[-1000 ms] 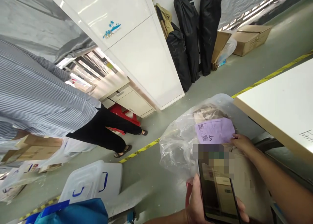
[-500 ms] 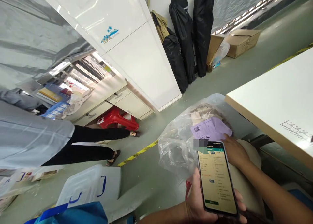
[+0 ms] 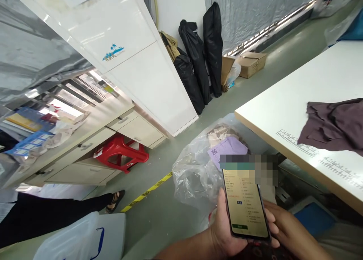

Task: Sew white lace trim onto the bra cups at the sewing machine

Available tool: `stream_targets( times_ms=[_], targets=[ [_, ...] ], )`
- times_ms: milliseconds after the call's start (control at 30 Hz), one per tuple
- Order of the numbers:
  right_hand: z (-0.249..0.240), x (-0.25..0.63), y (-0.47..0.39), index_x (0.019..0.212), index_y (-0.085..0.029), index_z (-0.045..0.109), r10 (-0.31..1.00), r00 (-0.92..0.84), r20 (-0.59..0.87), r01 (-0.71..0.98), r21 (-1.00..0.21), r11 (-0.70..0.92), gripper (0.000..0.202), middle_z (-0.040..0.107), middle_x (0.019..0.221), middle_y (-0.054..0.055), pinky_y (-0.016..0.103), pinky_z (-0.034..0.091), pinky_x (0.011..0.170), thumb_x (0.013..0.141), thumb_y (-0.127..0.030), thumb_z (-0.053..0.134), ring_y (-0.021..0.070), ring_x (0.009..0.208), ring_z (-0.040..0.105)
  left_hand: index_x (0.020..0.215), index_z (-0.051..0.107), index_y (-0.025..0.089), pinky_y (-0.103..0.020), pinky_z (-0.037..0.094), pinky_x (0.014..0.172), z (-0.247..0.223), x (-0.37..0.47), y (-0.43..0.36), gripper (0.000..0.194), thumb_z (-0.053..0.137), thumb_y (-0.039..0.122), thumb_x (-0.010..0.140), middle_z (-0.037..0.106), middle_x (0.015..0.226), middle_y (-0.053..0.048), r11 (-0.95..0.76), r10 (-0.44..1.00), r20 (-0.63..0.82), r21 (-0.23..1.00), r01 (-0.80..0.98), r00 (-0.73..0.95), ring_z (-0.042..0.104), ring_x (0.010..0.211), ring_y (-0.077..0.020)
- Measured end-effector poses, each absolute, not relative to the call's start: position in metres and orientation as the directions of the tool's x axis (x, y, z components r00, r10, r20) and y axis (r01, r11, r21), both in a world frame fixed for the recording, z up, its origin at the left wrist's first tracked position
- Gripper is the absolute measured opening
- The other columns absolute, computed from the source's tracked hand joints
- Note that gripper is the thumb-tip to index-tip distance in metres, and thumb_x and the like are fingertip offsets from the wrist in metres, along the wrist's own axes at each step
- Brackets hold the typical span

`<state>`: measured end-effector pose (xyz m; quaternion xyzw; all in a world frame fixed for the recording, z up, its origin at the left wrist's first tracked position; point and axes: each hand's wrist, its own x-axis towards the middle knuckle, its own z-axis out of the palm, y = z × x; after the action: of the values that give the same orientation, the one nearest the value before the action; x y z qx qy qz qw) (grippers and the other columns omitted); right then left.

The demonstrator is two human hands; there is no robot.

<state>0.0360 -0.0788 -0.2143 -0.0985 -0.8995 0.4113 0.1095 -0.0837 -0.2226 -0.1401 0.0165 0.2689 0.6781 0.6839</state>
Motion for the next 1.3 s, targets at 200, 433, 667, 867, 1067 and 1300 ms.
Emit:
stream_targets(
  times_ms=[200,433,667,867,1067,1300],
  targets=[
    [-0.168,0.067,-0.073,0.119,-0.026,0.061,0.344,-0.831,0.436,0.042,-0.568,0.822,0.03,0.064,0.119,0.004,0.022,0.054,0.085,0.093,-0.034,0.049,0.0165,0.109,0.062,0.101,0.067,0.004,-0.036,0.042,0.076,-0.13,-0.072,-0.223,0.116,0.021,0.1,0.055,0.064,0.088,-0.013,0.124,0.933,-0.358,0.405,-0.906,-0.032,0.061,0.076,-0.0235],
    [-0.122,0.071,-0.082,0.127,-0.023,0.055,0.198,-0.722,0.663,0.0,-0.287,0.958,0.039,0.041,0.143,0.013,0.039,0.034,0.104,0.089,-0.03,0.051,0.0292,0.133,0.038,0.114,0.067,0.007,-0.035,0.045,0.079,-0.13,-0.059,-0.226,0.103,0.041,0.092,0.063,0.069,0.101,-0.014,-0.02,0.94,-0.31,0.359,-0.933,-0.14,0.062,0.088,-0.0244],
    [-0.118,0.065,-0.09,0.124,-0.02,0.058,0.153,-0.741,0.654,0.017,-0.21,0.978,0.038,0.042,0.14,0.016,0.042,0.03,0.105,0.088,-0.033,0.054,0.0338,0.137,0.031,0.132,0.055,0.013,-0.036,0.034,0.104,-0.127,-0.051,-0.229,0.083,0.047,0.076,0.079,0.062,0.128,-0.011,-0.139,0.947,-0.221,0.374,-0.917,-0.234,0.055,0.117,-0.027],
    [-0.122,0.07,-0.091,0.121,-0.019,0.059,0.148,-0.733,0.664,0.031,-0.185,0.982,0.037,0.043,0.14,0.017,0.044,0.034,0.102,0.088,-0.034,0.054,0.0352,0.137,0.031,0.131,0.057,0.014,-0.033,0.036,0.105,-0.118,-0.048,-0.224,0.079,0.048,0.074,0.08,0.061,0.131,-0.009,-0.142,0.945,-0.22,0.391,-0.909,-0.242,0.054,0.121,-0.0257],
    [-0.122,0.071,-0.091,0.119,-0.019,0.062,0.182,-0.708,0.683,0.038,-0.22,0.975,0.035,0.045,0.138,0.017,0.044,0.037,0.101,0.088,-0.034,0.054,0.035,0.134,0.036,0.132,0.056,0.014,-0.037,0.033,0.108,-0.122,-0.045,-0.225,0.082,0.049,0.076,0.078,0.061,0.131,-0.01,-0.123,0.946,-0.228,0.406,-0.905,-0.231,0.05,0.125,-0.029],
    [-0.135,0.081,-0.102,0.112,-0.031,0.067,0.255,-0.689,0.678,-0.016,-0.366,0.93,0.028,0.055,0.131,0.006,0.04,0.044,0.103,0.088,-0.039,0.056,0.0282,0.131,0.044,0.132,0.056,0.013,-0.045,0.035,0.103,-0.123,-0.049,-0.223,0.092,0.048,0.082,0.072,0.061,0.128,-0.014,-0.07,0.933,-0.295,0.416,-0.907,-0.207,0.051,0.121,-0.0341]
  ],
)
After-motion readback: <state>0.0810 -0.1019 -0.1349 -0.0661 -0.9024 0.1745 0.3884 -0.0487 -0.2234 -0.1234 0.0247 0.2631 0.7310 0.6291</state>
